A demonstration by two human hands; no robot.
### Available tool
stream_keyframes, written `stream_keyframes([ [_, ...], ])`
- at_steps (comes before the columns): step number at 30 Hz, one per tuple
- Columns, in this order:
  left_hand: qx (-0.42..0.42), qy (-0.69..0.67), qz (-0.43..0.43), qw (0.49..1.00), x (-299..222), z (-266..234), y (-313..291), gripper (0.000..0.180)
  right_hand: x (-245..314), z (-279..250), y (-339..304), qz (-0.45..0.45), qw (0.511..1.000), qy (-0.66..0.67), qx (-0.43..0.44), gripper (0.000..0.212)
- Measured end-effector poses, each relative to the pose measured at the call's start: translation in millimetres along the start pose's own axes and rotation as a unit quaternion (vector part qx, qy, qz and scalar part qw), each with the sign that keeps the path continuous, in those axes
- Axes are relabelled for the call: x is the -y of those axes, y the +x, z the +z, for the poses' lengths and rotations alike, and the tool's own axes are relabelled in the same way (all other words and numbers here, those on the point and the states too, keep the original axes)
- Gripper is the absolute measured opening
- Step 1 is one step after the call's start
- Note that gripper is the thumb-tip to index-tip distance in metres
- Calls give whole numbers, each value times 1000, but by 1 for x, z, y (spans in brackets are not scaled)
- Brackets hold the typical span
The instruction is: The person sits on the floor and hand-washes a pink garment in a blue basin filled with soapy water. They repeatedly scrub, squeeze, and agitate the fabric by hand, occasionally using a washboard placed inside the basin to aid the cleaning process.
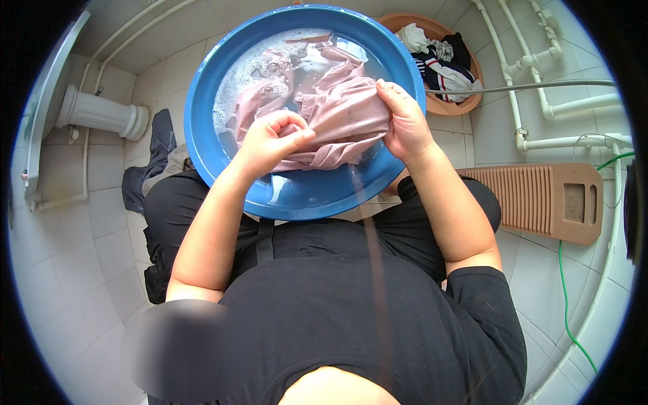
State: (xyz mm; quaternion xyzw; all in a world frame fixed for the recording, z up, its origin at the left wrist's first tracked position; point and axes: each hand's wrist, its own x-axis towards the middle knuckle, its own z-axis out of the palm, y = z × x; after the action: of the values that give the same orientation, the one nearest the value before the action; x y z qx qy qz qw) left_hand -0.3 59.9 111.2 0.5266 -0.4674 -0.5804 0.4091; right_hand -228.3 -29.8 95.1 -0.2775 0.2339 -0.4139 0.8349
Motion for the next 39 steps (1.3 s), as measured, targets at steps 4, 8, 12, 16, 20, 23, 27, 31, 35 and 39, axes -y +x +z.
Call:
stream_keyframes([
  [4, -30, -3, 173, 985, 3, -3, 4, 10, 5, 5, -2, -9, 996, -91, -16, 20],
  [8, -94, -234, 93, 963, 0, -1, 13, 15, 9, 4, -1, -50, 964, -261, -1, 16],
  [12, -134, -163, 117, 971, 14, 4, 22, 17, 11, 3, 5, -81, 953, -287, -53, 15],
  [16, -140, -207, 101, 963, 14, 8, 24, 18, -1, -11, 17, -226, 821, -510, -122, 39],
  [20, -160, -367, 68, 914, 0, 16, 29, 20, -10, -26, 31, -104, 814, -571, -11, 65],
  [23, -121, -446, 64, 884, 11, 18, 37, 34, -25, -18, 28, -87, 939, -332, -34, 44],
  [27, -257, -390, -12, 884, 47, 31, 65, 22, -43, 45, 19, -452, 745, -490, 12, 19],
  [31, -79, -375, -20, 924, 52, 31, 68, 25, -66, 76, -4, -470, 647, -587, 126, 13],
  [35, -229, -454, -95, 856, -15, 75, 53, 32, -55, 41, 40, -271, 795, -535, -90, 27],
  [39, -78, -424, 119, 894, 62, 37, 49, 32, -73, 68, 17, -406, 703, -583, 10, 21],
])
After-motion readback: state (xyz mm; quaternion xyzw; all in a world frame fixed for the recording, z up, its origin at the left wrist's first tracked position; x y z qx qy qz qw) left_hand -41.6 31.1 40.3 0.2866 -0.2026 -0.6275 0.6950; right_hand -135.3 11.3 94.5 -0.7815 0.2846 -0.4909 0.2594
